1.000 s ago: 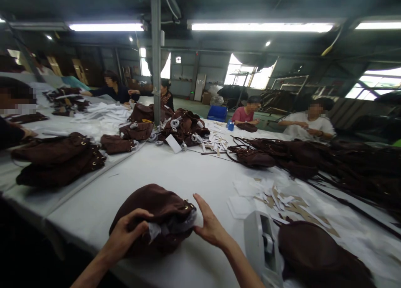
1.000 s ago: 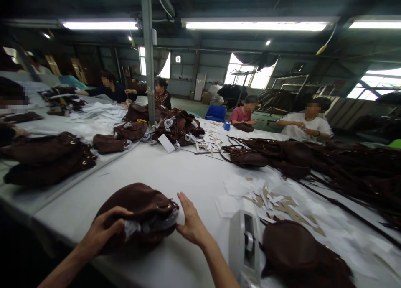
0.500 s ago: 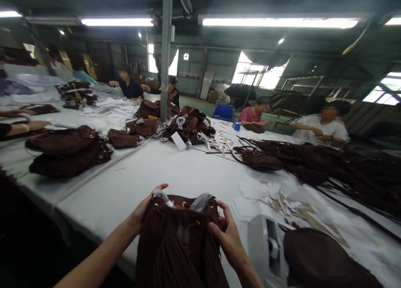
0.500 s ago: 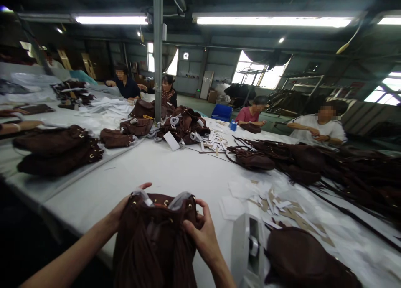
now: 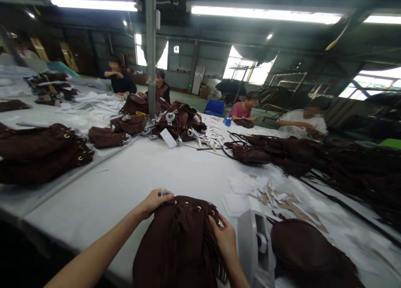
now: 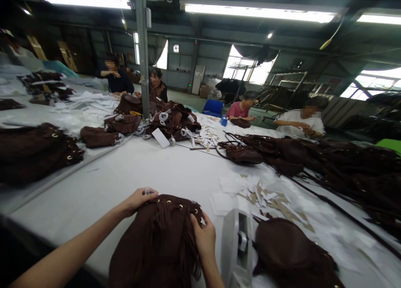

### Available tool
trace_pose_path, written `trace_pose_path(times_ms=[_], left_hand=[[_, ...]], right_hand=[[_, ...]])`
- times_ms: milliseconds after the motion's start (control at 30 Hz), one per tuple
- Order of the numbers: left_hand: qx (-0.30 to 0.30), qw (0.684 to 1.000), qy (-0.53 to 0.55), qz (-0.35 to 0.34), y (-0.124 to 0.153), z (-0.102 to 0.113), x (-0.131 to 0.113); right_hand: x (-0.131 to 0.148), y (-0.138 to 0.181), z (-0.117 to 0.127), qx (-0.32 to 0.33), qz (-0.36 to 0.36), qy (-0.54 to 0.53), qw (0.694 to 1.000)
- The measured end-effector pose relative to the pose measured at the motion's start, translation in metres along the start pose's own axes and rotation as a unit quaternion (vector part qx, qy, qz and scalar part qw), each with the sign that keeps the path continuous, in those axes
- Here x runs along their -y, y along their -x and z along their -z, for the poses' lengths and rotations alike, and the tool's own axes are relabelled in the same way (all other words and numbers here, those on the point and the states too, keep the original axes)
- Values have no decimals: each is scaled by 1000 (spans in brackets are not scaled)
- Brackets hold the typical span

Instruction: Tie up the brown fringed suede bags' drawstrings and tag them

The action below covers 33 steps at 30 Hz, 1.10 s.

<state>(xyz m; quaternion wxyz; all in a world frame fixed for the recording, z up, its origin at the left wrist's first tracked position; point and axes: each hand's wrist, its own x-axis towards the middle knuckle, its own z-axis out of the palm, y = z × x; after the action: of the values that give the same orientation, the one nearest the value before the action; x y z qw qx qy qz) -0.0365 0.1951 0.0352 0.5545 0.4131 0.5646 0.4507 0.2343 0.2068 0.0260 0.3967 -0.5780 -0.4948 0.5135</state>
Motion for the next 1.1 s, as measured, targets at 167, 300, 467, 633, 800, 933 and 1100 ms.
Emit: trace_pose_path(times_ms=[167, 300, 467, 633, 800, 933, 1100], left_hand=[[19, 999, -41, 5, -20, 6, 28], [100, 990, -99, 7, -23, 25, 14], [184, 962, -204, 1, -33, 34, -8], [169, 931, -321, -32, -39, 8, 9], [69, 927, -355, -98, -37, -14, 16], [-37, 943, -303, -135, -18, 7, 4], [-155, 969, -191, -36, 69, 32, 26]], right_hand=[[-34, -17, 6, -22, 63, 180, 981], [-13, -11, 14, -102, 141, 233, 957], [9, 22, 0, 30, 169, 190, 967], [-49, 37, -30, 53, 278, 310, 908], [-57, 23, -38, 41, 301, 310, 901], [-32, 23, -22, 28, 286, 279, 916], [-33, 57, 26, -51, 75, 272, 958]])
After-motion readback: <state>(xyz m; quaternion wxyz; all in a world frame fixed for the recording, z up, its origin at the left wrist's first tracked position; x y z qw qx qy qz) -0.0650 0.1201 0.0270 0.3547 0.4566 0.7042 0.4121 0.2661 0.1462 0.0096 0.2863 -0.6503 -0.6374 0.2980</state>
